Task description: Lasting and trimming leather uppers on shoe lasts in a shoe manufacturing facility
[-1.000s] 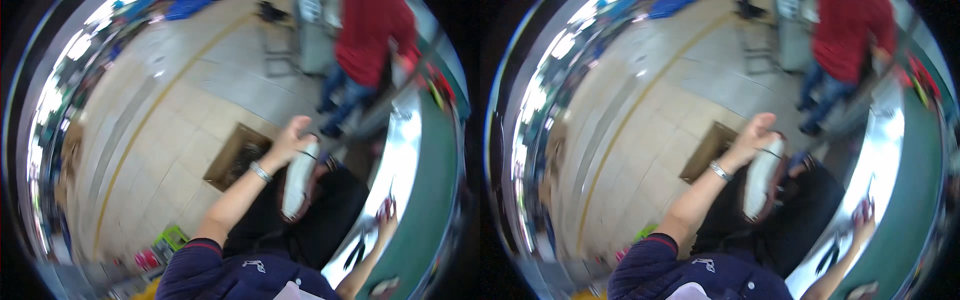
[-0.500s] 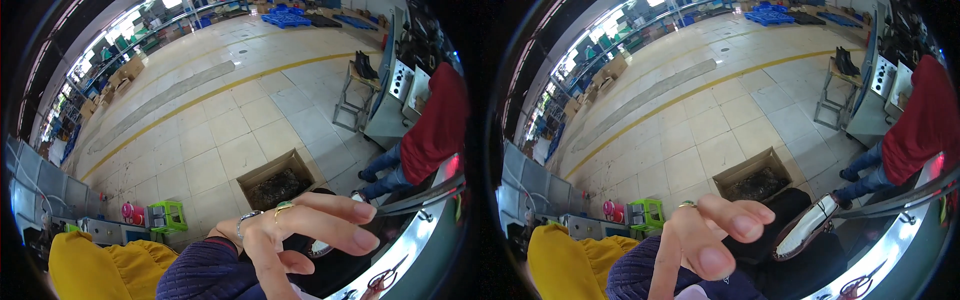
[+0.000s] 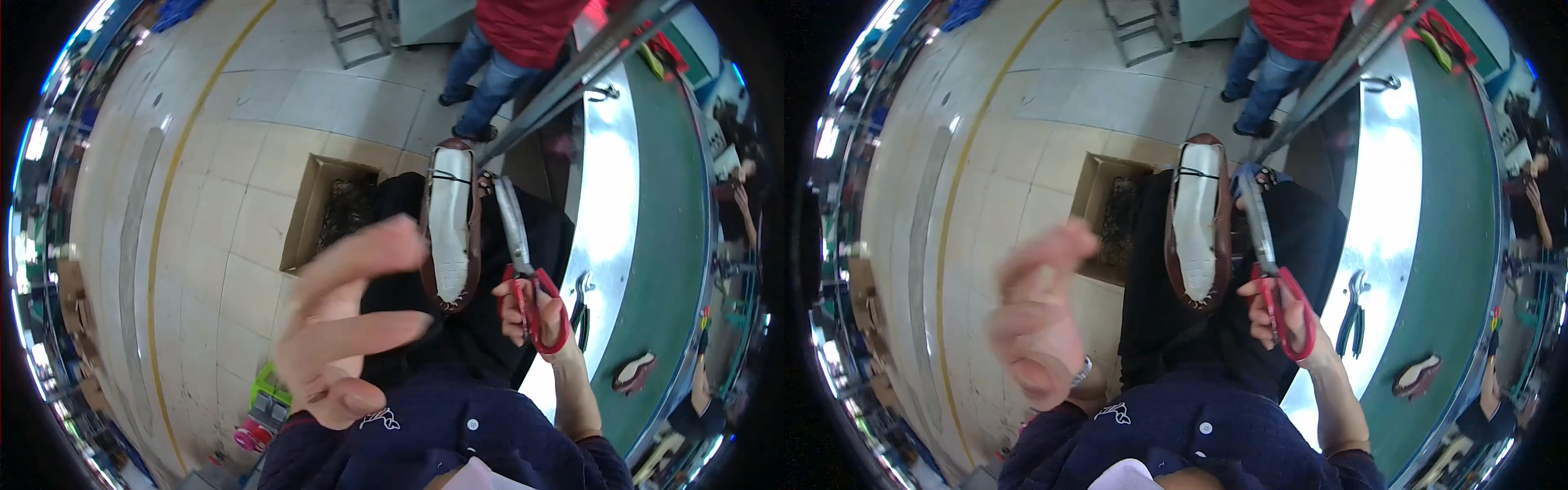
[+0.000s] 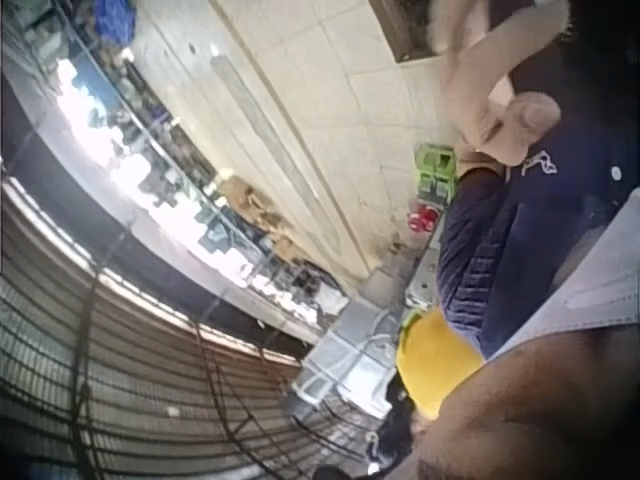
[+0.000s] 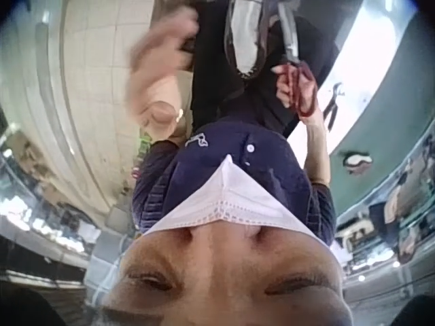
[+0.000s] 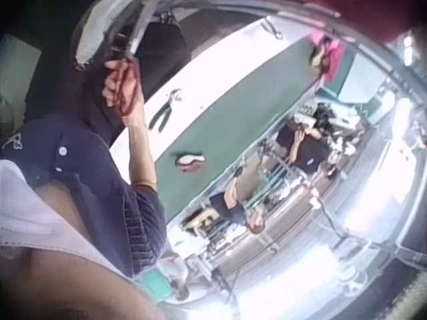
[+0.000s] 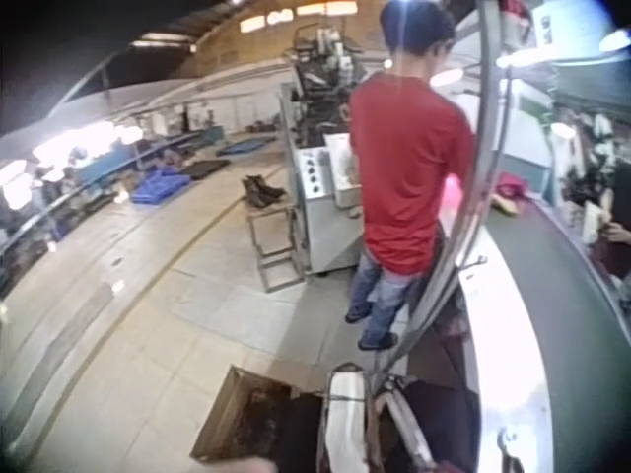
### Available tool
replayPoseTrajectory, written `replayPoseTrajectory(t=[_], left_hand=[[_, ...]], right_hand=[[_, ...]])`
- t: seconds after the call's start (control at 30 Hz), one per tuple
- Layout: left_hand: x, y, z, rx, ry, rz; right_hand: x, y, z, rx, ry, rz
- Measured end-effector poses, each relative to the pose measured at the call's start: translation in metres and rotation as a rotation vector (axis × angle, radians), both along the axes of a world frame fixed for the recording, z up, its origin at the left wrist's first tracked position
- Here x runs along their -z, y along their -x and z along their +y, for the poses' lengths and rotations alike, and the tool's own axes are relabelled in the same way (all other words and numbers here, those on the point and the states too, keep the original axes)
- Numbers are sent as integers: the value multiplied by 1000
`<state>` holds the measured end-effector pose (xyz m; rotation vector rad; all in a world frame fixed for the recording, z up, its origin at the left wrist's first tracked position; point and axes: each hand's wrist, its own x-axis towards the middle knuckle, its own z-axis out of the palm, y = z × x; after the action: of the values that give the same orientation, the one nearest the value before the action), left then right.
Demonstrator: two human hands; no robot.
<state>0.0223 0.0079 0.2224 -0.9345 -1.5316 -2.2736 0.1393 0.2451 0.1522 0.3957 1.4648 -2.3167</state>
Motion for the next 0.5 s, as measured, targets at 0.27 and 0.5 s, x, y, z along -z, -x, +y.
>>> replayPoseTrajectory(t=[0.27,0.5], left_hand=[[11,-31,10,1140,-414,-380],[11,-18,10,867,-380,-356]], right_hand=[[-16,11,-47,52,201,-252],[-20,42,-57,81,-93,-320]])
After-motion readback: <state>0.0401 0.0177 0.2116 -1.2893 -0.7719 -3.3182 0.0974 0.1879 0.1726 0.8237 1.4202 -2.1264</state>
